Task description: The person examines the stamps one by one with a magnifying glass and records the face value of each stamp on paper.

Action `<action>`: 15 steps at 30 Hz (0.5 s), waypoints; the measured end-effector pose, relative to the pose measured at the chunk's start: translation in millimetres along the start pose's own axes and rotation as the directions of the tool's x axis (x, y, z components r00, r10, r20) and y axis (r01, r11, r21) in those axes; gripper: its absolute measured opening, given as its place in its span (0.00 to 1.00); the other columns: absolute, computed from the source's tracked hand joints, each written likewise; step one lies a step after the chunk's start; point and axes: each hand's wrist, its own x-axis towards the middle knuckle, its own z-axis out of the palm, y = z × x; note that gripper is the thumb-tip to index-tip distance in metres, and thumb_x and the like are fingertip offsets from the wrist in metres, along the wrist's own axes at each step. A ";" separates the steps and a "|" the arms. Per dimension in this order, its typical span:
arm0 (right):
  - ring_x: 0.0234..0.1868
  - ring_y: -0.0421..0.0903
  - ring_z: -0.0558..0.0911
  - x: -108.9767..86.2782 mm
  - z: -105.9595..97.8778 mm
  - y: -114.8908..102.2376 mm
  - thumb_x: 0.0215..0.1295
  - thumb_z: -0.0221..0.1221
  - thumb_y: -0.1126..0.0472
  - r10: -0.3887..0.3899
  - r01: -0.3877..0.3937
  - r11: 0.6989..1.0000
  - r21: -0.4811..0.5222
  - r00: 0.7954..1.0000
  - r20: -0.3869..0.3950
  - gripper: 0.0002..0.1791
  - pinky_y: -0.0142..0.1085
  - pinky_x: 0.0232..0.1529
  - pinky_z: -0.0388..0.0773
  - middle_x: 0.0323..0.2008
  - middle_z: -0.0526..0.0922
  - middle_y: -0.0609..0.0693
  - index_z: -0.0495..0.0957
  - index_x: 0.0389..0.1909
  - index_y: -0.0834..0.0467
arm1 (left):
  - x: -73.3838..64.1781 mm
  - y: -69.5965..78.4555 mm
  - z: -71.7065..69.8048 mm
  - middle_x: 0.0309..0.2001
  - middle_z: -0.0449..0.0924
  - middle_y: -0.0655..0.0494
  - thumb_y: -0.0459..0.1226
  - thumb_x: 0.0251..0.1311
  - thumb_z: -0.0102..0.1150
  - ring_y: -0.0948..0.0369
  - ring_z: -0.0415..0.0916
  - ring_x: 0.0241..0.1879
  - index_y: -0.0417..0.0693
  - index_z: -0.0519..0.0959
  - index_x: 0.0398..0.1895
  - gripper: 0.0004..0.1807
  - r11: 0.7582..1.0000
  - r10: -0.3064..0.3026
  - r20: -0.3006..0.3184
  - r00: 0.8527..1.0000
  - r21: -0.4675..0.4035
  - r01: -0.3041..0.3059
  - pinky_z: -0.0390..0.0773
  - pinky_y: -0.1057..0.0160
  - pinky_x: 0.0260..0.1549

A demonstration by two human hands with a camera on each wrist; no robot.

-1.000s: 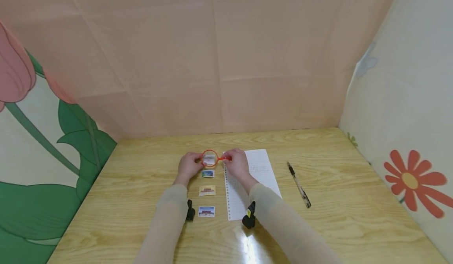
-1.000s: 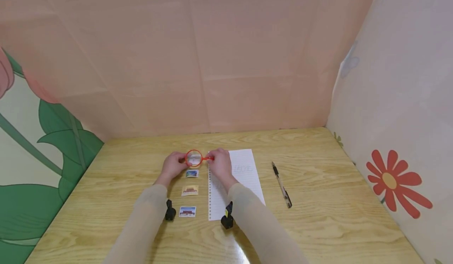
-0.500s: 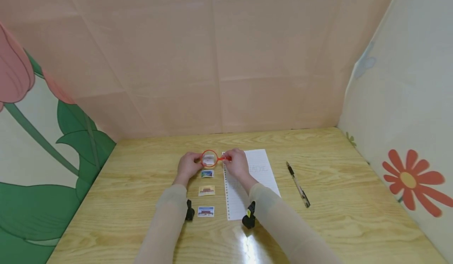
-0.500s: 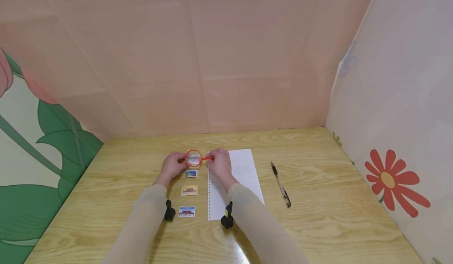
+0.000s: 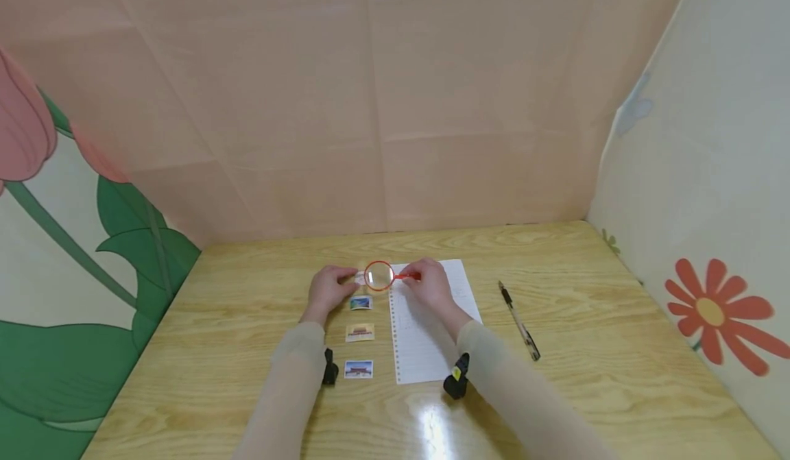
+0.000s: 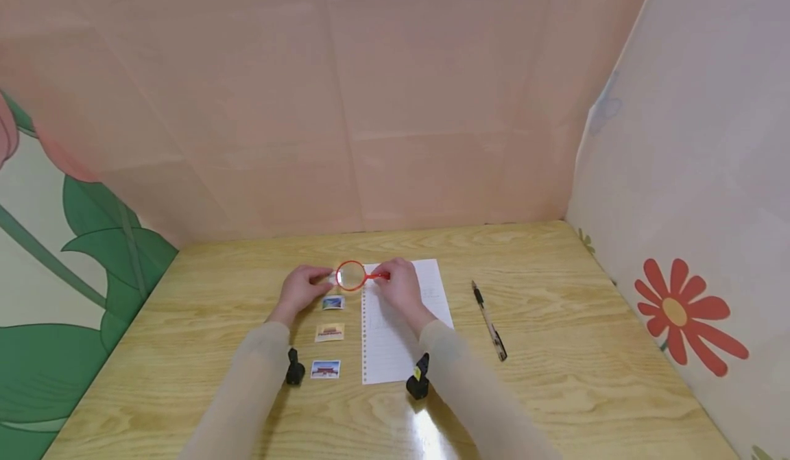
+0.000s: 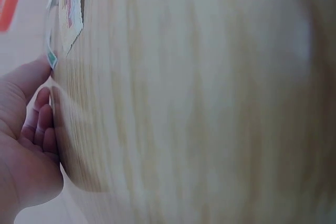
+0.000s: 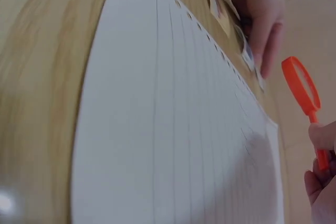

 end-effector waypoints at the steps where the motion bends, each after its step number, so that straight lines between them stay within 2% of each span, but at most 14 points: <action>1: 0.41 0.51 0.79 -0.7 -5.7 3.2 0.57 0.68 0.71 -0.017 0.017 1.000 0.006 1.000 -0.009 0.05 0.45 0.49 0.75 0.34 0.84 0.51 0.87 0.32 0.58 | -0.3 0.3 -0.3 0.53 0.80 0.48 0.42 0.57 0.72 0.49 0.74 0.55 0.51 0.84 0.54 0.20 1.000 -0.003 0.001 1.000 0.000 0.003 0.69 0.49 0.60; 8: 0.40 0.55 0.80 -11.2 -51.1 33.0 0.56 0.68 0.72 -0.077 0.078 0.997 0.019 0.995 -0.066 0.05 0.49 0.46 0.77 0.36 0.83 0.56 0.86 0.33 0.62 | -1.7 2.3 -1.7 0.54 0.80 0.47 0.41 0.57 0.71 0.48 0.74 0.55 0.51 0.84 0.54 0.20 1.000 -0.007 0.007 1.000 0.002 0.007 0.69 0.48 0.60; 15: 0.39 0.56 0.78 -29.2 -96.2 76.4 0.58 0.66 0.72 -0.029 0.028 1.000 -0.012 0.993 -0.119 0.04 0.48 0.43 0.75 0.36 0.82 0.58 0.85 0.34 0.64 | -0.8 0.9 0.4 0.53 0.80 0.47 0.42 0.56 0.72 0.49 0.74 0.54 0.52 0.84 0.53 0.20 1.000 0.002 -0.008 1.000 0.018 -0.002 0.69 0.48 0.60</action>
